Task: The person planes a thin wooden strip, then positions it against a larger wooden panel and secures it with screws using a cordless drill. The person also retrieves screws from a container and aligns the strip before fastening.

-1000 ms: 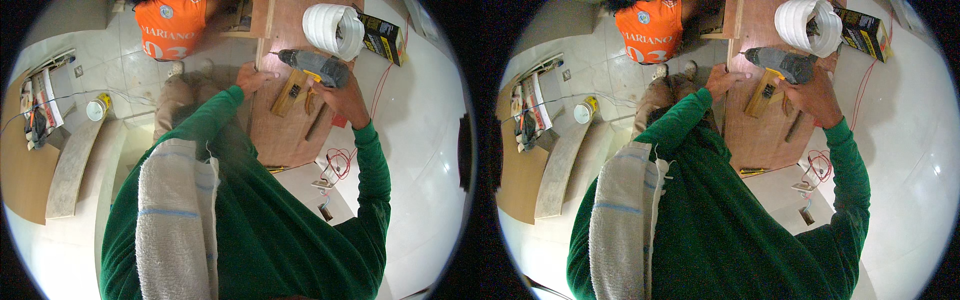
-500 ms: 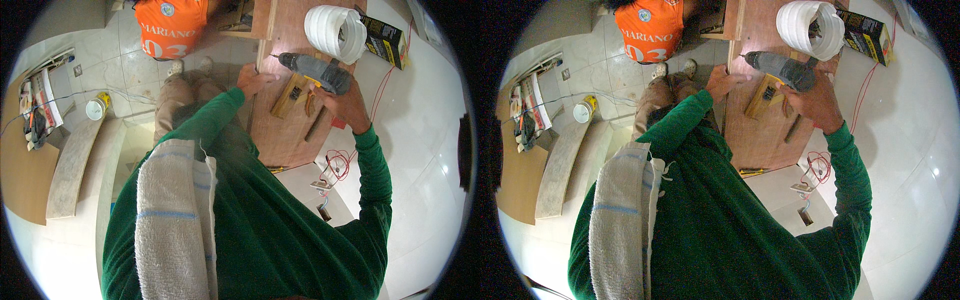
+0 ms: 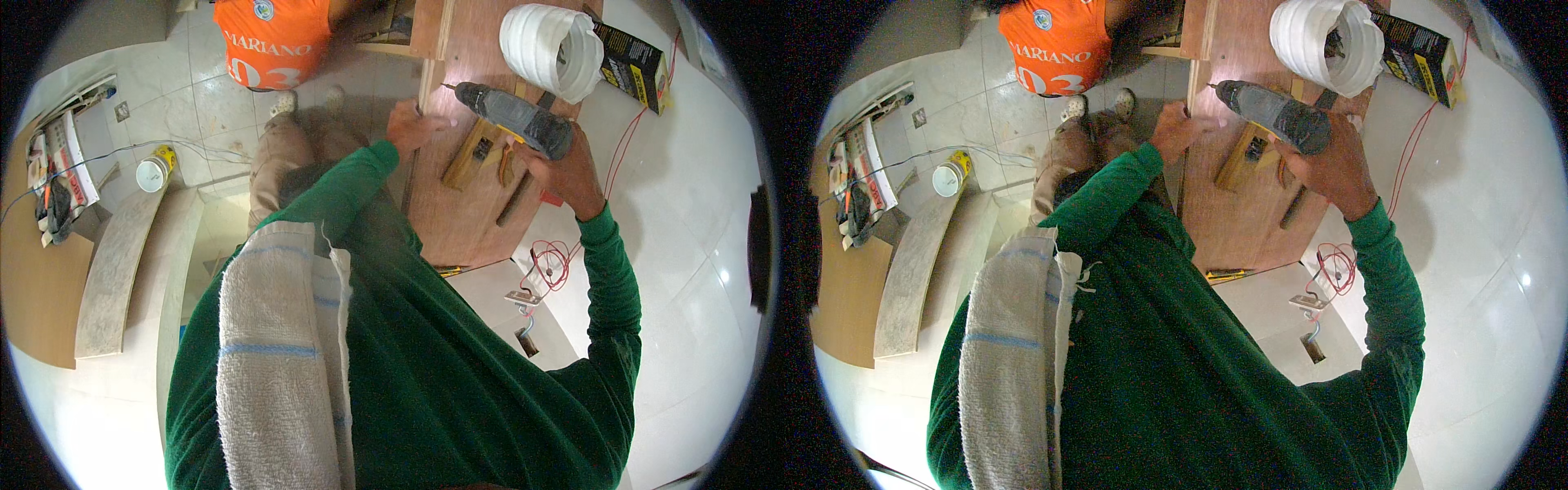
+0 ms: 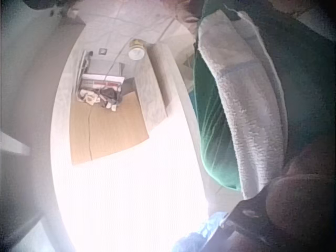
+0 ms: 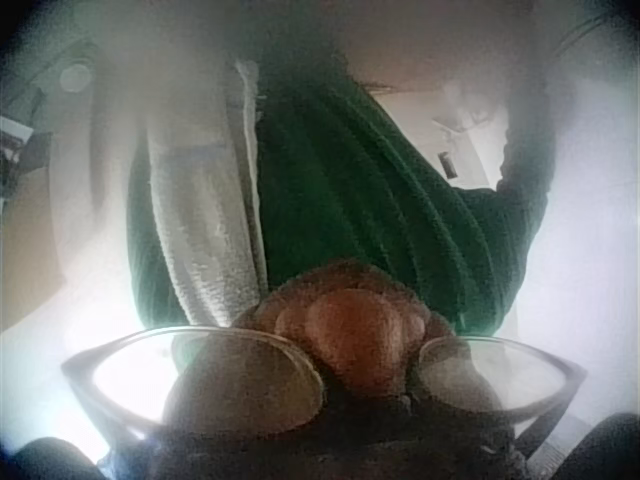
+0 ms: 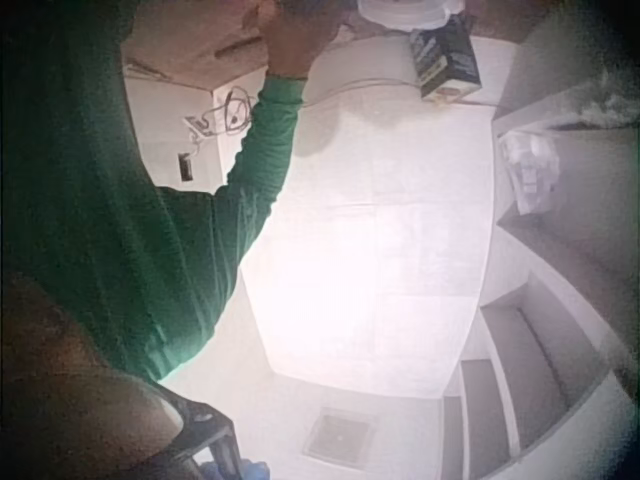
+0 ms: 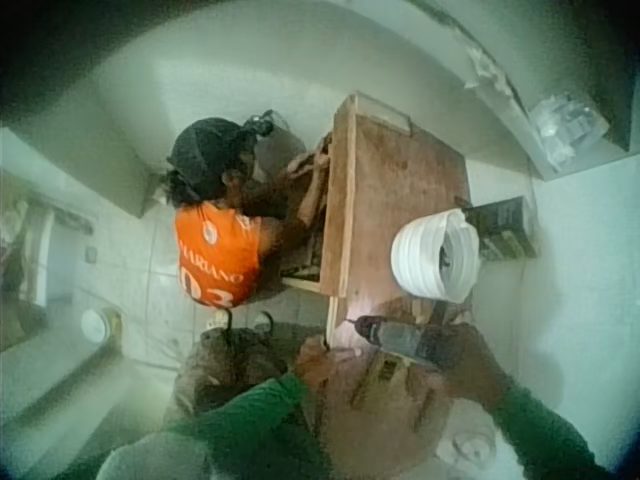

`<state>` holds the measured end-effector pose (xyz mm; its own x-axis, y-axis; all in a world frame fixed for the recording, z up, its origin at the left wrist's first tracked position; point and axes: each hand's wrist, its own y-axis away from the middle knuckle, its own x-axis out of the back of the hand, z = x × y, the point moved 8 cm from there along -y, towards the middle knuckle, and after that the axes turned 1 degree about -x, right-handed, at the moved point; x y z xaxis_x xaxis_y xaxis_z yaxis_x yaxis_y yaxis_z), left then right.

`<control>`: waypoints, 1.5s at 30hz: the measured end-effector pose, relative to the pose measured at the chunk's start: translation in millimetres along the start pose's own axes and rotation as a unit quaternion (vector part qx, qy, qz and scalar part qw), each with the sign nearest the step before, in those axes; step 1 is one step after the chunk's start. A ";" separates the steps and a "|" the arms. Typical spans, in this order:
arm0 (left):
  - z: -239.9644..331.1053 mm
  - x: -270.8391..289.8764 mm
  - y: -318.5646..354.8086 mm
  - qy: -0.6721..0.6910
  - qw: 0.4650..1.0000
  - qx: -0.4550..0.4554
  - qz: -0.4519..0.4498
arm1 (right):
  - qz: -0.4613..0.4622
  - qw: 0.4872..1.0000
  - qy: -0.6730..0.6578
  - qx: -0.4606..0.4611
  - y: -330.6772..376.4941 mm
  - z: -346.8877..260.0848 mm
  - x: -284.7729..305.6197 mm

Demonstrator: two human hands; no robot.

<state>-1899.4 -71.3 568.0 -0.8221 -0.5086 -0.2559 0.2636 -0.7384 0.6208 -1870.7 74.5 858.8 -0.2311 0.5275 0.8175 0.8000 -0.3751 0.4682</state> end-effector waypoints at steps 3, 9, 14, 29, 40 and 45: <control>-3.9 -2.4 0.3 0.036 0.999 0.035 -0.019 | -0.016 1.000 -0.007 -0.026 1.1 9.4 -3.3; -13.6 -4.3 -5.1 0.038 0.999 0.016 0.016 | -0.001 0.999 0.050 0.004 3.8 16.6 -5.2; -8.3 -3.3 -1.2 0.048 0.999 -0.007 0.015 | -0.024 0.998 0.015 -0.051 1.5 26.9 -8.0; 2.1 1.3 3.3 -0.027 0.998 -0.034 0.040 | 0.019 0.997 0.069 0.019 -3.0 28.9 -7.1; 6.6 2.3 3.8 0.033 0.997 -0.051 0.045 | -0.028 0.993 0.083 0.080 -24.7 13.4 6.3; 8.6 3.3 4.4 -0.015 0.997 -0.059 0.043 | -0.047 0.981 0.135 0.129 -32.7 7.5 1.0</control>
<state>-1905.3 -72.5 576.3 -0.8080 -0.5604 -0.1818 0.3906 -0.7405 0.5469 -1893.0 93.1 841.8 -0.4207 0.3163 0.8503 0.8736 -0.1114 0.4737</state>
